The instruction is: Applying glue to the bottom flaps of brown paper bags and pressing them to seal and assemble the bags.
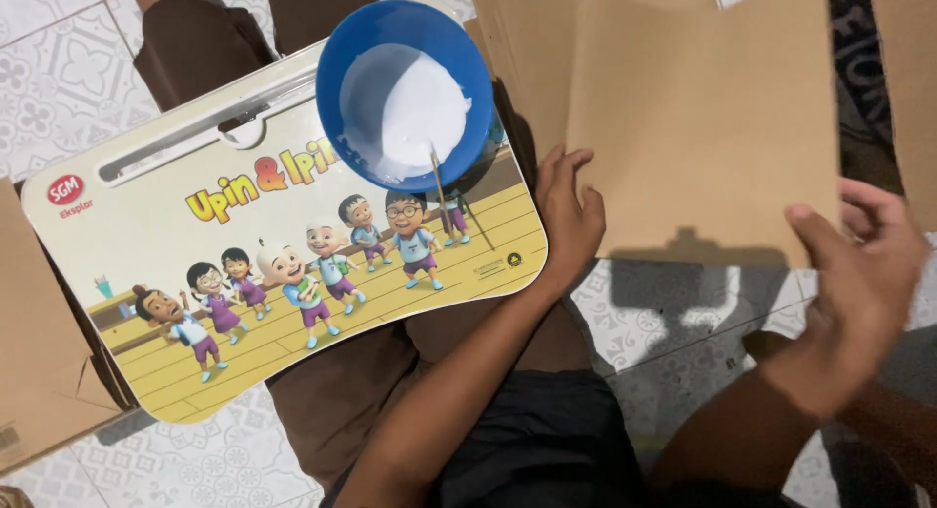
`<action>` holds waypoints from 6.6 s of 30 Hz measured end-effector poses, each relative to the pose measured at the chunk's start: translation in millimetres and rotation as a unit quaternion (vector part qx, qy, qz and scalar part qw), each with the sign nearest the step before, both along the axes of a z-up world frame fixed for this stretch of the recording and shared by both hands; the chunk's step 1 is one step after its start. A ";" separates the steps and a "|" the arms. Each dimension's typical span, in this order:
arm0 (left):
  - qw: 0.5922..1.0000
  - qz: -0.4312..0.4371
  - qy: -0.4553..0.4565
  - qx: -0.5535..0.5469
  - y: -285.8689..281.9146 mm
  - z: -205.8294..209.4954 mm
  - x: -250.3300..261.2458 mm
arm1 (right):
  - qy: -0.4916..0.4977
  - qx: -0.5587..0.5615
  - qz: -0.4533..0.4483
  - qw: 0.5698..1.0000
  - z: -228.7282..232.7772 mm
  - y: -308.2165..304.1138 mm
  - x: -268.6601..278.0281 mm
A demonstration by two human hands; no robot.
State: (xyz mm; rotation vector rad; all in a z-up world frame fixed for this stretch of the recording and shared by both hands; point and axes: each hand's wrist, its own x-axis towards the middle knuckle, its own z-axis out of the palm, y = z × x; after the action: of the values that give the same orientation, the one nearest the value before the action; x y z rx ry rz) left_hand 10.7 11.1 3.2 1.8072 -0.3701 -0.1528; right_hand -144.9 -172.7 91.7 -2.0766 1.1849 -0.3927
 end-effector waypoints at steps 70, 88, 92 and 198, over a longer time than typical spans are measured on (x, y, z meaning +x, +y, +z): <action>0.943 0.152 -0.148 0.256 421.9 152.9 59.6 | -0.110 -0.117 0.433 0.887 58.2 338.8 130.5; 0.933 -0.049 -0.203 0.292 449.4 150.4 62.9 | -0.212 -0.284 0.451 0.819 10.3 334.8 122.4; 0.933 -0.079 -0.171 0.308 449.4 162.1 65.8 | -0.234 -0.300 0.460 0.802 -0.3 330.9 120.0; 0.838 -0.236 -0.330 0.365 343.9 121.6 134.3 | -0.314 0.038 0.247 0.916 48.5 232.8 204.1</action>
State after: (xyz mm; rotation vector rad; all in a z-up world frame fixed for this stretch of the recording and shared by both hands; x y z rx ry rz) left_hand 145.0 355.0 124.8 2.4609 -1.4146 0.0061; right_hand 59.2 60.1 140.2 -1.8751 0.2780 -0.6826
